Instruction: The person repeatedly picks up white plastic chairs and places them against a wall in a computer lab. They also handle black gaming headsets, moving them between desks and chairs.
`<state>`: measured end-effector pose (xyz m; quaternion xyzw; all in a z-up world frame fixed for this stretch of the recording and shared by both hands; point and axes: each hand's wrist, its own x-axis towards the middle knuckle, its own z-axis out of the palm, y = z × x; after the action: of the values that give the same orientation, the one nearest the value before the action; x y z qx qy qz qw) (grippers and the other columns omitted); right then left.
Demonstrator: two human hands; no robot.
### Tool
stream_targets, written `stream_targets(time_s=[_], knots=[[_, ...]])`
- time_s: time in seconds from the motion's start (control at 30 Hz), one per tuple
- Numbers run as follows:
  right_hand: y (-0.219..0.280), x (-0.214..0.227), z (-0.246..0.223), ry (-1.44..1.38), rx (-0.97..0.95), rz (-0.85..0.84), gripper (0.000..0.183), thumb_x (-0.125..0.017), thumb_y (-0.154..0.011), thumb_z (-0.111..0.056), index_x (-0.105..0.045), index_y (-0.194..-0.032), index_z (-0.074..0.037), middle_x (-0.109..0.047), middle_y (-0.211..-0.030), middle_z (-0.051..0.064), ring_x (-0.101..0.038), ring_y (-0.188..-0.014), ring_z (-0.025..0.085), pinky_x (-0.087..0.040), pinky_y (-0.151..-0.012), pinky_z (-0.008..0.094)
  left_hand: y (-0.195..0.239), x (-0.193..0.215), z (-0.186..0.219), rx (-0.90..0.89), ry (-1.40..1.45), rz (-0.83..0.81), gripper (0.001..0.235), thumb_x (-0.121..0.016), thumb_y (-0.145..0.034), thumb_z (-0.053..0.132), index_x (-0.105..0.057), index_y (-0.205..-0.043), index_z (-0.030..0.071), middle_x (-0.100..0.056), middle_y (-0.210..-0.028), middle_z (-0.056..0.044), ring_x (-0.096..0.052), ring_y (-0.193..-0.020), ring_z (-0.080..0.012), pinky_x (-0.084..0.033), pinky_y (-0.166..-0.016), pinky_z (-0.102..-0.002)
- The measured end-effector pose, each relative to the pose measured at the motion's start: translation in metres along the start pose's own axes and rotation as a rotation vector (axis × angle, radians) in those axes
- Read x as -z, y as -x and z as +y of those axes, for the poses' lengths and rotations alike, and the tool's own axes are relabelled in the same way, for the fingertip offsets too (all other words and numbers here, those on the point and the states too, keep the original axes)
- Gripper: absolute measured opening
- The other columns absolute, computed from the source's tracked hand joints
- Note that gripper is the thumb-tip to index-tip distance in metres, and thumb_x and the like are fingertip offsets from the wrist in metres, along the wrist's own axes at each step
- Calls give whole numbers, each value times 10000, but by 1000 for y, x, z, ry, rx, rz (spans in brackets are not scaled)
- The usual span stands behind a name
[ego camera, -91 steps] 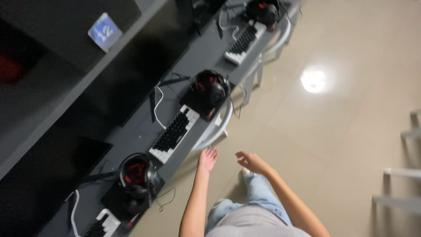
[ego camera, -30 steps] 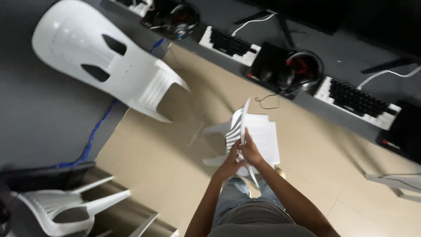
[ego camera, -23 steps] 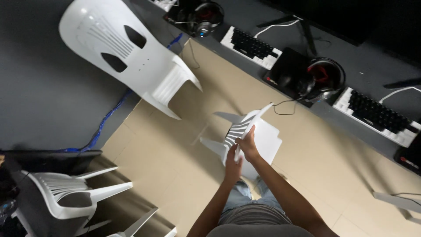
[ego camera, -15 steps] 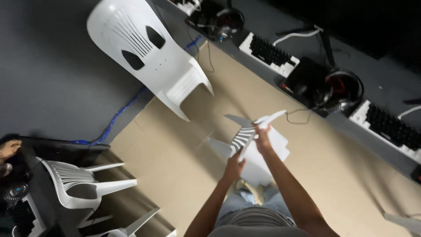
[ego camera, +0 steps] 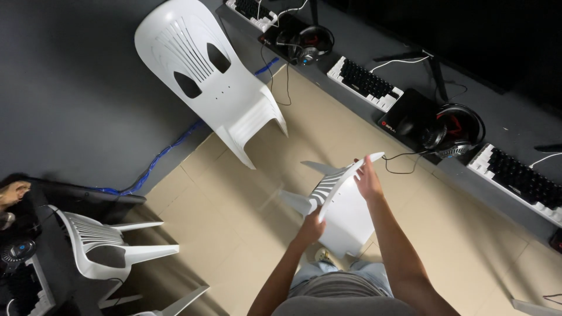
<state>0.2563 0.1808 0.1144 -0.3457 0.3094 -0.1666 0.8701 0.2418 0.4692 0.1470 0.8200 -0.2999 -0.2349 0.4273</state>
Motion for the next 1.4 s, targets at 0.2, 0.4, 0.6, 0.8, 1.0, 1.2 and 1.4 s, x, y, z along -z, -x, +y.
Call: stream_targets(time_s=[0.2,0.4,0.6,0.8,1.0,1.2,1.4], knots=[[-19,37,52,-118,-101,-157,628,-541,-995,-613,-455,-1421,-160,-410,-1570,3,-278,-1512,227,-107,-1283,506,29,67,4,-15,175,56,371,-632,-894,99,-623,-1251,-2,-709,-939,-241,-711,-808,-357,-553,-761,-428],[49,-45,9,-209,-106,-252,435,-535,-996,-567,-531,-1228,-199,-527,-1478,16,-368,-1429,198,-122,-1236,548,29,108,-18,120,179,103,267,-637,-897,99,-721,-1129,-2,-715,-800,-170,-647,-729,-200,-532,-695,-356],[89,-119,-25,-131,-102,-344,429,-565,-999,-510,-565,-1280,-186,-534,-1350,-29,-388,-1381,172,-160,-1234,519,64,194,55,-25,285,281,219,-682,-887,76,-708,-1095,13,-740,-833,-72,-657,-761,-117,-541,-700,-306],[105,-176,-70,-93,-12,-526,381,-629,-1054,-432,-598,-1149,-65,-583,-1223,65,-504,-1261,221,-283,-1256,473,99,248,136,62,117,492,290,-749,-885,210,-732,-1112,29,-748,-760,-46,-686,-675,-93,-557,-634,-272],[155,-265,-138,-113,99,-581,310,-618,-1040,-351,-603,-1137,-58,-619,-1211,72,-526,-1264,204,-289,-1250,445,93,264,163,42,143,1080,236,-885,-756,152,-796,-933,23,-723,-671,-30,-612,-602,-67,-530,-562,-256],[140,-331,-188,-77,232,-691,395,-566,-1002,-280,-586,-1313,-39,-610,-1357,63,-490,-1364,211,-238,-1281,447,51,316,184,-159,79,1244,241,-908,-759,137,-781,-925,18,-717,-720,-3,-607,-649,-37,-532,-583,-235],[99,-399,-223,-40,368,-908,431,-571,-1064,-254,-517,-1369,45,-536,-1441,124,-431,-1442,244,-186,-1349,467,1,391,227,-243,16,1335,351,-922,-742,154,-769,-1027,18,-762,-810,-34,-651,-686,-44,-563,-634,-224]])
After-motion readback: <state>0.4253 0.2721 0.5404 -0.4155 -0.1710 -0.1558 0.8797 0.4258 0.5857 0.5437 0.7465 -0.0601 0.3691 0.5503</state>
